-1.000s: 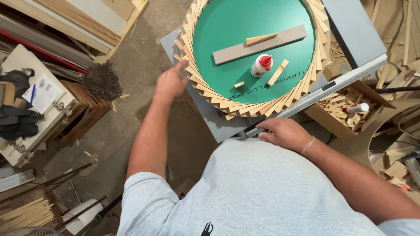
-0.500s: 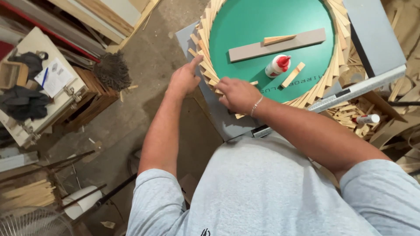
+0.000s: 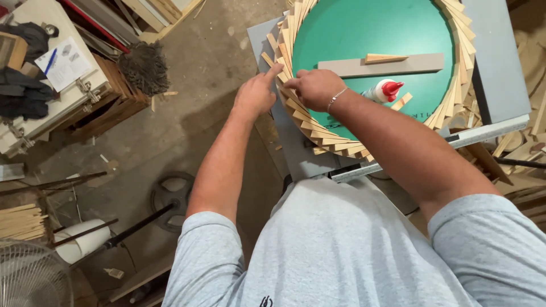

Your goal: Gluing small wooden slats onto a circular mirror frame to create a decorative border

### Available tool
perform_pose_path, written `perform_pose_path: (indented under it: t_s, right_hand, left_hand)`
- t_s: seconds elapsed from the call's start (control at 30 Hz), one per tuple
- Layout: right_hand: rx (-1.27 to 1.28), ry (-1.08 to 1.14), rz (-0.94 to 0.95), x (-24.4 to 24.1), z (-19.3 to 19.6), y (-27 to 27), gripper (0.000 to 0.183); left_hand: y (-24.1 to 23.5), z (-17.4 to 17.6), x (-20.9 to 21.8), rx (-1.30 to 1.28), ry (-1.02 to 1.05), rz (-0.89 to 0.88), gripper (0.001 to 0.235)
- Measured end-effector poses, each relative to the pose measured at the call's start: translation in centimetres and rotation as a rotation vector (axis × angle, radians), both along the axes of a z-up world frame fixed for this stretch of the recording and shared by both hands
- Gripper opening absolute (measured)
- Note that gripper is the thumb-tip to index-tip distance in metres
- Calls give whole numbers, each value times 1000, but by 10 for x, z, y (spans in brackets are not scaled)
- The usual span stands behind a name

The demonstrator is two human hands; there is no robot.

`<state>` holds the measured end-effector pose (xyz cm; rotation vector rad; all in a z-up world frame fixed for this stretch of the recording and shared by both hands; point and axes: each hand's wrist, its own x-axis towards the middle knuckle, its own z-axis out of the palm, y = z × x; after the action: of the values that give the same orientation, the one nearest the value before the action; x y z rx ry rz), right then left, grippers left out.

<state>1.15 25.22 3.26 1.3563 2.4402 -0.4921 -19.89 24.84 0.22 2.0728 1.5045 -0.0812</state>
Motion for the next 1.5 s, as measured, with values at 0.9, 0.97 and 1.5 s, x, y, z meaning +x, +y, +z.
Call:
perform_pose_path:
  t_s: [0.9,0.97,1.5]
  right_hand:
    - [-166,-43,-21,25,46,-117,61]
    - [-186,-35,-52,23,33,-137,71]
    - [-370,161,-323,61,44,-196,88]
  left_hand:
    - [-5,12,8,-62,-21,38,73]
    - [-5,5,6,-55,-17,40,73]
    - [-5,-2,10,-60,-39,72,74]
